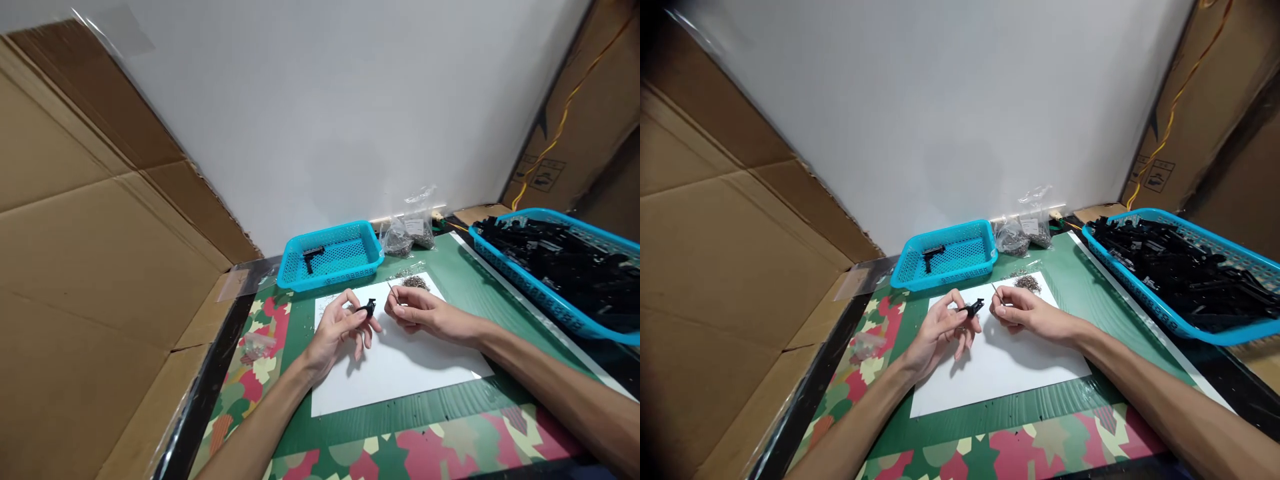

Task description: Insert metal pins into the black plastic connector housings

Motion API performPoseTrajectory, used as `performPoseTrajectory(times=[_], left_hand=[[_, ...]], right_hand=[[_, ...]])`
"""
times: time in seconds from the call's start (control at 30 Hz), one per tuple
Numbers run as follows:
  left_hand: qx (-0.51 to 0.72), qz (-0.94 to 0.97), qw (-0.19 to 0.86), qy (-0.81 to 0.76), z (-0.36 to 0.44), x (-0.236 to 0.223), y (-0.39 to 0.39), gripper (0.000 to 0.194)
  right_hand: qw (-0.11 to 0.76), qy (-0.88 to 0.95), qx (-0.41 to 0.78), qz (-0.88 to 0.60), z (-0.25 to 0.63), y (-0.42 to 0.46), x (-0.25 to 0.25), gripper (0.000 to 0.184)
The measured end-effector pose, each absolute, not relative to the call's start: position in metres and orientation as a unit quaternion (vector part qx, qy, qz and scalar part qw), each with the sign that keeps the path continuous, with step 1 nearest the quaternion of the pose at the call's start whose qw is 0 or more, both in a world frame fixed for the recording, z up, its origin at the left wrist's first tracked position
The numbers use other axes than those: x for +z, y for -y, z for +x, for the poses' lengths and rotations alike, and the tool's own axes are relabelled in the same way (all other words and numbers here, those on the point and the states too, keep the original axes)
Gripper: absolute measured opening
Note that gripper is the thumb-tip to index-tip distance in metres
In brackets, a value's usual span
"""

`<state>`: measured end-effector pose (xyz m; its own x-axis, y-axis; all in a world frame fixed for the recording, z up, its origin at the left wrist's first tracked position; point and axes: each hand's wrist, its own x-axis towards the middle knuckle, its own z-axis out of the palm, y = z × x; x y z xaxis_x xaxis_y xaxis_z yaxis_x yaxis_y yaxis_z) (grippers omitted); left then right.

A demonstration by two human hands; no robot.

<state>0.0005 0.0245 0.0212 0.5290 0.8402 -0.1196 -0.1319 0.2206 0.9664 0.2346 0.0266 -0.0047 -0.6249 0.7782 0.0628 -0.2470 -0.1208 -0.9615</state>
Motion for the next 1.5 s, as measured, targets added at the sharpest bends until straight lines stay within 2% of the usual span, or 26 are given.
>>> performPoseTrajectory(times=[0.17,0.23,0.37,0.47,0.57,0.8,0.97,1.3,1.5], left_hand=[[0.294,0.522,0.735,-0.318,-0.001,0.017,-0.015,0.033],[0.286,0.517,0.749,-0.299,-0.001,0.013,-0.014,0.031],[0.273,0.507,0.765,-0.288,-0.001,0.007,-0.013,0.022],[0.258,0.509,0.765,-0.298,0.0,0.005,-0.013,0.032],[0.276,0.504,0.755,-0.317,0.002,0.005,-0.011,0.029],[0.281,0.546,0.716,-0.332,0.007,-0.001,-0.005,0.034],[0.292,0.58,0.664,-0.37,0.011,-0.002,0.003,0.034],[0.226,0.667,0.592,-0.392,0.011,0.007,0.007,0.031],[0.161,0.805,0.446,-0.356,0.015,0.006,0.014,0.026]], right_hand=[[0.404,0.527,0.697,-0.27,0.235,-0.029,-0.013,0.036],[0.401,0.534,0.685,-0.29,0.234,-0.03,-0.015,0.041],[0.379,0.558,0.662,-0.328,0.236,-0.031,-0.015,0.034],[0.381,0.537,0.668,-0.346,0.237,-0.031,-0.013,0.034],[0.397,0.511,0.669,-0.364,0.238,-0.031,-0.012,0.036],[0.416,0.507,0.616,-0.437,0.244,-0.033,-0.011,0.031],[0.394,0.475,0.588,-0.523,0.251,-0.033,-0.009,0.035],[0.323,0.575,0.554,-0.508,0.25,-0.031,-0.004,0.032],[0.31,0.618,0.543,-0.476,0.25,-0.029,-0.003,0.026]])
